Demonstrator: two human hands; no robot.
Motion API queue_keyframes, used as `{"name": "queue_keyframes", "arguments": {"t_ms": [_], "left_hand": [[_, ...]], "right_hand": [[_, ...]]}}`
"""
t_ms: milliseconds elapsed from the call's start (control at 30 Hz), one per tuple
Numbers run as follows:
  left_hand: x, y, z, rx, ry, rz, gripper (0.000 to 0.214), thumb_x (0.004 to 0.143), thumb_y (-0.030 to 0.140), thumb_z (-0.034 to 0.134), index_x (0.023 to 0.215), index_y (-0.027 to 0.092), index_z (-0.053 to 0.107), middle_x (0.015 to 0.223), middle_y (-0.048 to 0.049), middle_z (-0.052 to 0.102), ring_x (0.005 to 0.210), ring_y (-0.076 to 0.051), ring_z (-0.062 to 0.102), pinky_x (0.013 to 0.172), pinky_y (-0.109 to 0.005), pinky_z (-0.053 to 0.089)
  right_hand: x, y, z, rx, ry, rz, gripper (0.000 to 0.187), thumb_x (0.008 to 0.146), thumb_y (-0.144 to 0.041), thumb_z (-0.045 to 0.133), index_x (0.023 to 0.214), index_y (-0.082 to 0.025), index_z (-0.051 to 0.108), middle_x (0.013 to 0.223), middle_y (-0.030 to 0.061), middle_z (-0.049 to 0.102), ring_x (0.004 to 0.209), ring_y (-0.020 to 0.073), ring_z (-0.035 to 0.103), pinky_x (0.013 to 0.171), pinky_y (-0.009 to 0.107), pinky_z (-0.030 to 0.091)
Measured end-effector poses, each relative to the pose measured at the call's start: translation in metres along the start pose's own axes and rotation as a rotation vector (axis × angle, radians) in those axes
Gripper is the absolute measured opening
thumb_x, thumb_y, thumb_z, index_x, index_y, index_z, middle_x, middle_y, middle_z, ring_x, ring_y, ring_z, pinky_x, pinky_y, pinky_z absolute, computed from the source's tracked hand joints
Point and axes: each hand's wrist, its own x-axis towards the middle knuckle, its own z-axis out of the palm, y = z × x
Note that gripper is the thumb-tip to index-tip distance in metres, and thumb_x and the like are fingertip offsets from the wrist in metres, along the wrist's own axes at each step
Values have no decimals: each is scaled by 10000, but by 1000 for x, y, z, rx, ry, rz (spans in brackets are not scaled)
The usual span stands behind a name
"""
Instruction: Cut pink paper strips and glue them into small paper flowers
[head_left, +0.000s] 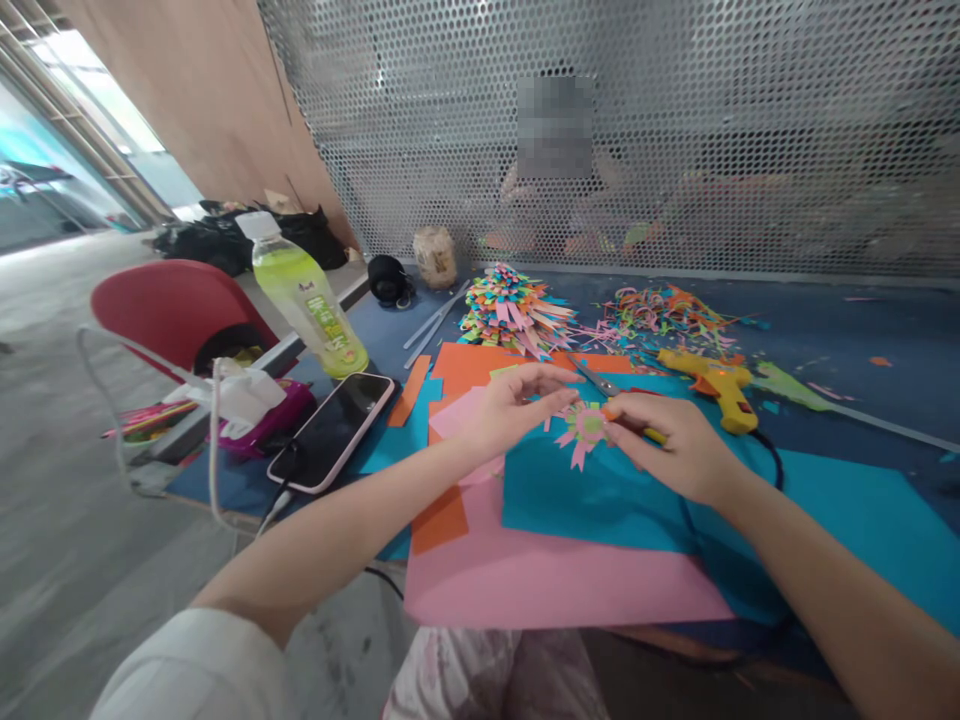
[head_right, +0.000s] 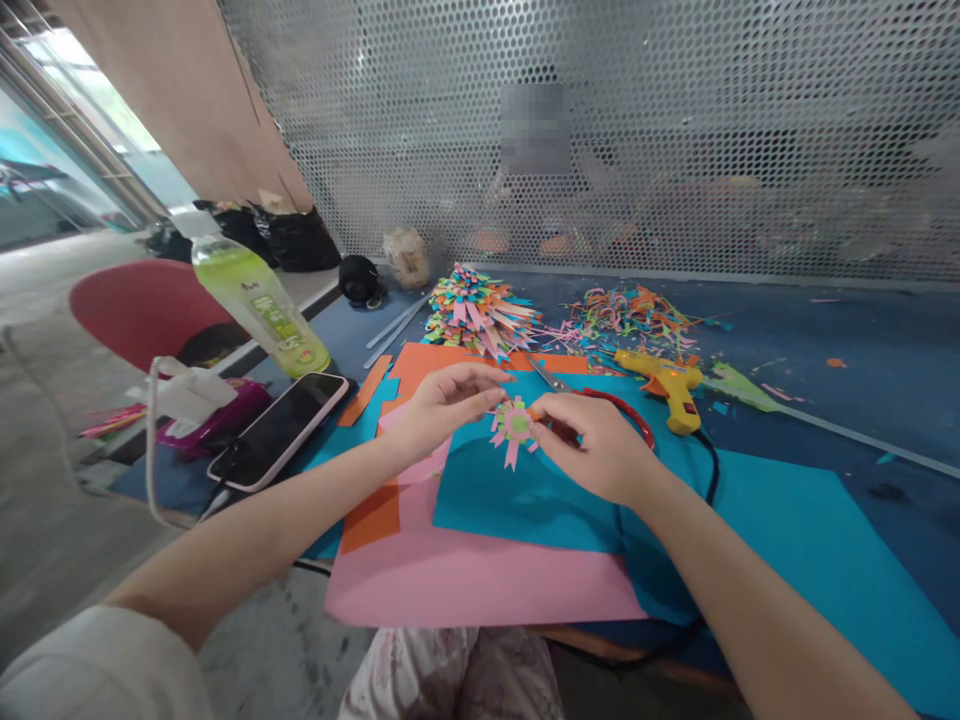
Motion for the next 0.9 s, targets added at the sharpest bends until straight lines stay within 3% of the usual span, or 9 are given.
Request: {"name": "queue_keyframes", "arguments": {"t_ms": [100, 233, 433, 533, 900], "left_hand": [[2, -2, -1, -46, 107, 49, 268, 749, 286, 658, 981, 163, 604, 820, -26, 618, 712, -81, 565, 634, -203, 447], [1, 0, -3, 5, 224, 234, 262, 734, 234, 673, 968, 182, 569, 824, -13, 589, 783, -95, 571, 664, -203, 460], [-9, 8, 1, 434, 1, 491, 265, 777, 265, 635, 1026, 194, 580, 931, -58, 644, 861, -140, 594, 755, -276, 475], [-10, 7, 2, 596, -79, 557, 205, 802, 262, 606, 995, 194, 599, 949, -60, 666, 919, -159, 598, 810, -310, 479], [-11, 8, 1, 615, -140, 553, 163, 836, 176, 536, 983, 184, 607, 931, -55, 674, 904, -142, 610, 770, -274, 492]], "right_hand": [[1, -1, 0, 20, -1, 30, 151, 870, -254, 467, 756, -191, 545, 619, -23, 508, 502, 78, 431, 487, 214, 341], [1, -4, 0, 45, -34, 95, 178, 858, -266, 473, 708, -188, 529, 583, -30, 481, 480, 77, 407, 452, 213, 312], [2, -5, 1, 90, -99, 124, 182, 846, -257, 465, 707, -184, 558, 532, -40, 470, 452, 81, 416, 435, 215, 304], [2, -5, 0, 80, -122, 103, 149, 834, -233, 465, 729, -180, 557, 520, -44, 473, 454, 85, 429, 442, 218, 307], [2, -7, 5, 121, -160, 80, 163, 807, -235, 483, 651, -193, 507, 487, -39, 460, 452, 98, 439, 435, 220, 302]]}}
